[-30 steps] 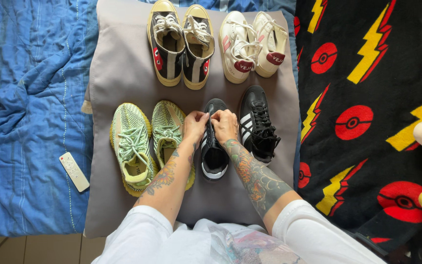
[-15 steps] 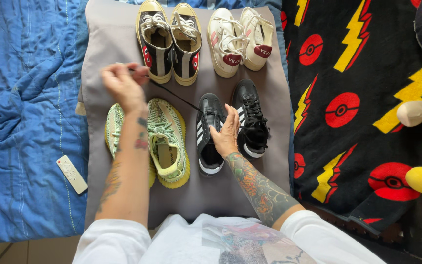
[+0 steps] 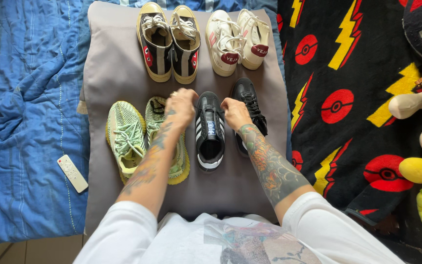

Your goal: The person threads and ties the laces of a pair of black sneakers placed on a pillow. They repeatedly pull, adjust, and knot the laces on both shoes, finishing with a tied bow on each.

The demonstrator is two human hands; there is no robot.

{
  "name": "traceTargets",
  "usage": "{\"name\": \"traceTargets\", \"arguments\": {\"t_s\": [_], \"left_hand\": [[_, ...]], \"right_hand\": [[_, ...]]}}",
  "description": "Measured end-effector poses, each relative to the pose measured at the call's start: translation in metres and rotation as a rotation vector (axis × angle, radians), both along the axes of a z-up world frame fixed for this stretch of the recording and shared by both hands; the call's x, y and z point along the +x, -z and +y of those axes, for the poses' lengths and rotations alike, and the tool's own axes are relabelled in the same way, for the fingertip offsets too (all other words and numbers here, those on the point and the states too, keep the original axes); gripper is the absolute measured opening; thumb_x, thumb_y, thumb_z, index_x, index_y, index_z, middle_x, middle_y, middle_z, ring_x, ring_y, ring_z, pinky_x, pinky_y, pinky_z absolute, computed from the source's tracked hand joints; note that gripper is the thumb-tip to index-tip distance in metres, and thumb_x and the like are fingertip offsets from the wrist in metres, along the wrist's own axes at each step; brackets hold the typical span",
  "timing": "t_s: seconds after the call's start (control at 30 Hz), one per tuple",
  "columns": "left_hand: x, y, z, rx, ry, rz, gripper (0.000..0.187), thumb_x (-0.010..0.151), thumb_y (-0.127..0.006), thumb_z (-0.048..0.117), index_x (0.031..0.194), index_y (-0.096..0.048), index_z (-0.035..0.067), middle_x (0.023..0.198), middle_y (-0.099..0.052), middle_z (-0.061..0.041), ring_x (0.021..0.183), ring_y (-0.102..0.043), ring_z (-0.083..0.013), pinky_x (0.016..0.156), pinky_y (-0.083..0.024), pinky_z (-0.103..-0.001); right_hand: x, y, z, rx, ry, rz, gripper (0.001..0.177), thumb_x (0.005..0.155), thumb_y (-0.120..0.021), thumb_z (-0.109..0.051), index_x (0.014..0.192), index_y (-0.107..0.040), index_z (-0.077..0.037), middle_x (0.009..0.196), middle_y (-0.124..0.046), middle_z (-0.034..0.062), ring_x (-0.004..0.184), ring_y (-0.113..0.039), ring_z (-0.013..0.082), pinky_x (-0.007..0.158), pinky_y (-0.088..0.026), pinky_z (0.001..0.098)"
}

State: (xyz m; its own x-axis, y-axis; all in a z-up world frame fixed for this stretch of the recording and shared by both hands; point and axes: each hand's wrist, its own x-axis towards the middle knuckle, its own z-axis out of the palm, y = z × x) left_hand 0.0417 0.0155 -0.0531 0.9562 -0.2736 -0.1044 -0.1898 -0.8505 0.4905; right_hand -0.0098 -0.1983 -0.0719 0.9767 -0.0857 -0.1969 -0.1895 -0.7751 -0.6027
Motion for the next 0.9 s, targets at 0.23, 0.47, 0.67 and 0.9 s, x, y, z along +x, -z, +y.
{"name": "traceTargets", "arguments": {"t_s": [0.23,0.47,0.67,0.9], "left_hand": [[0.007,0.042,-0.018,0.073,0.094,0.258,0.022,0.095,-0.067,0.027,0.111,-0.066,0.011,0.115,-0.071,-0.015,0.115,-0.065,-0.0346,0.098,-0.048,-0.047],[0.027,0.064,-0.008,-0.867,-0.38,0.782,0.027,0.103,-0.051,0.021,0.113,-0.063,0.0,0.106,-0.076,-0.011,0.098,-0.071,-0.0252,0.087,-0.056,-0.039],[0.03,0.036,0.012,-0.969,-0.522,0.774,0.029,0.101,-0.052,0.029,0.118,-0.061,0.007,0.107,-0.072,0.002,0.092,-0.069,-0.0119,0.081,-0.051,-0.039],[0.024,-0.05,0.046,-0.097,-0.103,0.431,0.029,0.093,-0.07,0.035,0.1,-0.079,0.009,0.091,-0.075,-0.01,0.084,-0.068,-0.0196,0.082,-0.052,-0.037]], "right_hand": [[0.013,0.002,0.009,-0.132,-0.129,0.177,0.023,0.089,-0.07,-0.018,0.109,-0.065,-0.007,0.109,-0.072,0.0157,0.109,-0.065,0.0362,0.09,-0.052,0.0466],[0.015,-0.013,0.011,-0.215,-0.178,0.178,0.023,0.089,-0.068,-0.013,0.111,-0.065,-0.014,0.109,-0.073,0.0113,0.107,-0.067,0.0341,0.088,-0.052,0.0464],[0.023,-0.032,0.001,-0.198,-0.188,0.295,0.016,0.091,-0.07,-0.024,0.103,-0.076,-0.015,0.104,-0.076,0.007,0.103,-0.069,0.0282,0.088,-0.052,0.0426],[0.028,-0.062,-0.032,-0.034,-0.264,0.391,0.027,0.096,-0.065,-0.029,0.098,-0.078,-0.005,0.087,-0.076,0.0077,0.084,-0.071,0.0195,0.078,-0.054,0.0344]]}}
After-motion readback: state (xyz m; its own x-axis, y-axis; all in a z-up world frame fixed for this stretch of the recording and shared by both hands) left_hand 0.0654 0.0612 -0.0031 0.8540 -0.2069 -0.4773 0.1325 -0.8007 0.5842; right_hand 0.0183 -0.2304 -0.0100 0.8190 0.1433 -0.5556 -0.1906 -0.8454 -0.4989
